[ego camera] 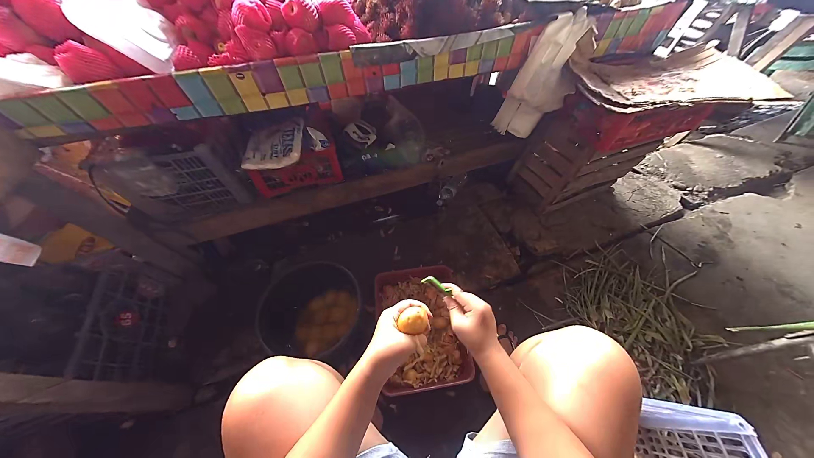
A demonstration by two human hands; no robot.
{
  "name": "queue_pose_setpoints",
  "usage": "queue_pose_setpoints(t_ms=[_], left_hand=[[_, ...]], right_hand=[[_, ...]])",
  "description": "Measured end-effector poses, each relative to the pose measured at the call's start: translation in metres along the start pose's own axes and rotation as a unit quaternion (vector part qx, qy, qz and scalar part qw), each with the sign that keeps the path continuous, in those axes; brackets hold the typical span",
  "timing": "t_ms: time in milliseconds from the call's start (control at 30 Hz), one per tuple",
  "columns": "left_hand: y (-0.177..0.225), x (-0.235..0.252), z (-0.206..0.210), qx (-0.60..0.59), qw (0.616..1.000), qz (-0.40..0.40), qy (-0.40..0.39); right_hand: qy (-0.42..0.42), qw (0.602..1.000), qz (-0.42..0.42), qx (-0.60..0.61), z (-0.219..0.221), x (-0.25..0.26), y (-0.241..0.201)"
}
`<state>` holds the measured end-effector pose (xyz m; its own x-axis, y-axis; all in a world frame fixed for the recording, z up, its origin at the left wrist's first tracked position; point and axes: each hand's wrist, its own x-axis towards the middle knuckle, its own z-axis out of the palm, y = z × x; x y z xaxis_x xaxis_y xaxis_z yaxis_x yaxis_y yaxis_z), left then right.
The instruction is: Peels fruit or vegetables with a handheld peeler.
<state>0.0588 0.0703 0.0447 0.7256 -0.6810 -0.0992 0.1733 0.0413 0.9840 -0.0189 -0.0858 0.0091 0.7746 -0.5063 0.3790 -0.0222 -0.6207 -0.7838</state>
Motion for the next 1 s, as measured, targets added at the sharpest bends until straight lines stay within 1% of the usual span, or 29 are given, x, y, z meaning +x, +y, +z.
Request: queue_pose_setpoints(t_ms=[33, 100, 133, 200, 267, 333, 367, 400, 433, 500, 567, 633, 700, 733, 767, 800, 867, 933, 1000], left_hand=[[0.003, 0.0, -0.001, -0.002, 1.0, -0.005, 0.008], [-0.001, 0.005, -0.005, 0.018, 0.997, -0.042, 0.054], [-0.004, 0.007, -0.005, 0.029, 0.995, -0.057, 0.072], [-0.006, 0.008, -0.002, 0.049, 0.993, -0.073, 0.084], [-0.007, 0.007, -0.002, 0.07, 0.991, -0.086, 0.076], [-0.005, 0.003, -0.004, 0.051, 0.996, -0.063, 0.048], [-0.001, 0.001, -0.005, 0.032, 0.998, -0.049, 0.039], [0.002, 0.001, -0.006, 0.018, 0.998, -0.046, 0.042], [0.003, 0.003, -0.007, 0.015, 0.997, -0.056, 0.057], [0.0, 0.007, -0.009, 0.042, 0.992, -0.079, 0.09], [0.0, 0.007, -0.008, 0.077, 0.988, -0.087, 0.097], [-0.002, 0.006, -0.009, 0.104, 0.987, -0.088, 0.087], [-0.003, 0.002, -0.012, 0.088, 0.992, -0.06, 0.066], [0.0, 0.0, -0.012, 0.075, 0.994, -0.049, 0.058], [0.002, 0.0, -0.013, 0.071, 0.995, -0.046, 0.06], [0.001, 0.001, -0.014, 0.079, 0.993, -0.049, 0.071], [-0.001, 0.004, -0.015, 0.119, 0.986, -0.066, 0.096], [0.002, 0.005, -0.014, 0.176, 0.976, -0.078, 0.099], [0.002, 0.004, -0.016, 0.23, 0.967, -0.083, 0.078]], right_hand=[[0.009, 0.999, 0.01, 0.044, 0.001, 0.001, 0.0], [-0.002, 0.99, -0.042, 0.134, 0.003, -0.002, -0.016], [-0.013, 0.987, -0.077, 0.142, 0.004, -0.005, -0.024], [-0.027, 0.986, -0.126, 0.104, 0.01, -0.008, -0.028], [-0.036, 0.99, -0.118, 0.06, 0.01, -0.006, -0.017], [-0.032, 0.997, -0.064, -0.002, 0.008, -0.002, -0.003], [-0.036, 0.999, -0.031, 0.002, 0.007, 0.001, 0.002], [-0.031, 0.999, -0.017, 0.029, 0.008, 0.002, 0.002], [-0.02, 0.997, -0.025, 0.063, 0.009, 0.001, -0.003], [-0.013, 0.99, -0.081, 0.116, 0.013, -0.004, -0.02], [-0.035, 0.985, -0.12, 0.121, 0.017, -0.008, -0.027], [-0.043, 0.99, -0.106, 0.086, 0.017, -0.007, -0.018], [-0.04, 0.998, -0.051, 0.019, 0.012, -0.001, -0.005], [-0.043, 0.999, -0.023, 0.014, 0.01, 0.001, -0.001], [-0.042, 0.999, -0.013, 0.031, 0.01, 0.003, -0.002], [-0.039, 0.997, -0.022, 0.06, 0.011, 0.002, -0.007], [-0.041, 0.991, -0.074, 0.107, 0.014, -0.003, -0.022], [-0.05, 0.987, -0.12, 0.095, 0.018, -0.008, -0.028], [-0.049, 0.991, -0.113, 0.044, 0.018, -0.008, -0.02]])
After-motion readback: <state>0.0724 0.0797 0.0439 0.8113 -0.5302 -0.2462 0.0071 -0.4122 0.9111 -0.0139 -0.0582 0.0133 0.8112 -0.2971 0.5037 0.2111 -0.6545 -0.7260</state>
